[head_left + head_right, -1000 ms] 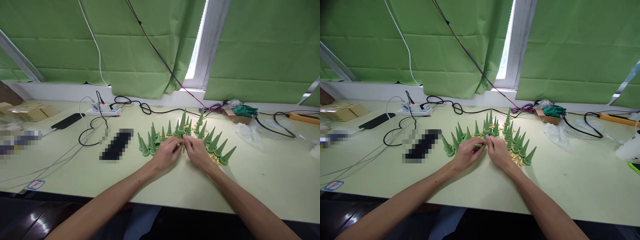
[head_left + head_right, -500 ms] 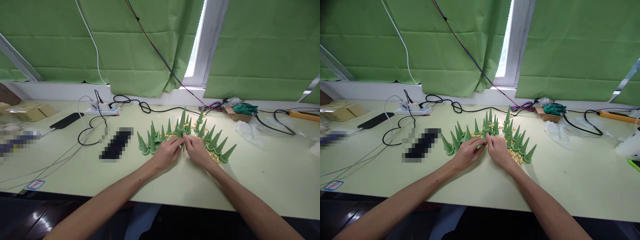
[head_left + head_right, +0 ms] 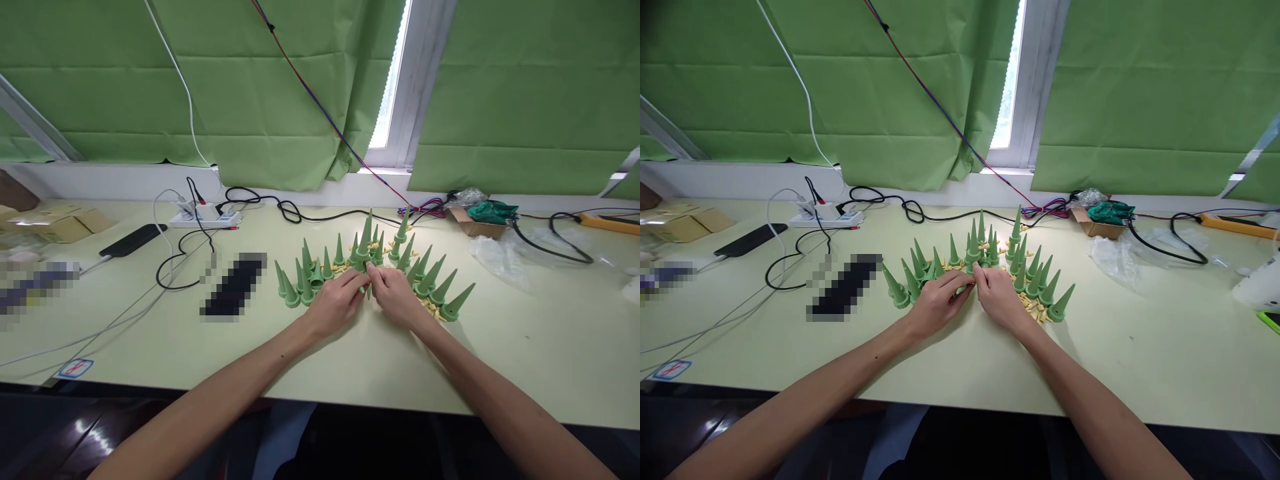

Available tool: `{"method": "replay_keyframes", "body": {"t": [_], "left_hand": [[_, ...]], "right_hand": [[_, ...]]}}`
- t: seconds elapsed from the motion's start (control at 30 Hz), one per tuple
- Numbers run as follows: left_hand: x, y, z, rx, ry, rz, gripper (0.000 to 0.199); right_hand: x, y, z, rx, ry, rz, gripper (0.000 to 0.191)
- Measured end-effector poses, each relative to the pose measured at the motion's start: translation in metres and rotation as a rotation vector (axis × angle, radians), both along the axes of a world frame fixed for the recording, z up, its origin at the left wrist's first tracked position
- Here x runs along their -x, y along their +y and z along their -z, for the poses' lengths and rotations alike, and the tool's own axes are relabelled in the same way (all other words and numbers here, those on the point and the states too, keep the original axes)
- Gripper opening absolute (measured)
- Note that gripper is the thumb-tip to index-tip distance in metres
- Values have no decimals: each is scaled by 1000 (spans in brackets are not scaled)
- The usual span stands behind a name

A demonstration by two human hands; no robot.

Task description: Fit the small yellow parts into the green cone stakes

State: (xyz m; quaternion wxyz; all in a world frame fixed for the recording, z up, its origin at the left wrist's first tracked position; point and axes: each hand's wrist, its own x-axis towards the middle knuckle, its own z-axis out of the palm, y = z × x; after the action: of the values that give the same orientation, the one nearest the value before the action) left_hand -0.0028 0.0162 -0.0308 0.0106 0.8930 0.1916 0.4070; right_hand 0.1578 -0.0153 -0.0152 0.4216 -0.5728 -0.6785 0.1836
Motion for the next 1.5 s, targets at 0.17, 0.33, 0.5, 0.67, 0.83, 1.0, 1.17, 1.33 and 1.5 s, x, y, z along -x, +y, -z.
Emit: {"method": "replay_keyframes", "body": {"t": [0.17, 0.33, 0.5, 0.67, 0.83, 1.0, 1.17, 1.33, 1.5], "left_hand": [[1, -1, -1, 6, -5, 10, 27], [2, 0, 0, -9, -4, 27, 27], [4, 1, 1, -21, 1, 28, 27], [4, -3, -1, 30, 7, 39, 25], [1, -8, -7, 186, -104, 25, 15], [0, -9, -10, 253, -142, 5, 13], [1, -10, -9, 385, -118, -85, 14], [2, -10, -10, 496, -100, -104, 31], [2, -11, -11, 480, -128, -70, 44]], "right_hand": [[0, 1, 1, -2, -59, 9, 53], [-1, 1, 1, 7, -99, -3, 53], [-1, 1, 1, 24, -113, -20, 53], [-1, -1, 2, 8, -130, -22, 53], [-2, -2, 2, -63, -236, 7, 50], [-5, -2, 1, -181, -234, 118, 50], [-4, -6, -3, -376, -161, 96, 41], [1, -11, -3, -550, -269, -94, 21], [4, -9, -2, -583, -378, -162, 14]]}}
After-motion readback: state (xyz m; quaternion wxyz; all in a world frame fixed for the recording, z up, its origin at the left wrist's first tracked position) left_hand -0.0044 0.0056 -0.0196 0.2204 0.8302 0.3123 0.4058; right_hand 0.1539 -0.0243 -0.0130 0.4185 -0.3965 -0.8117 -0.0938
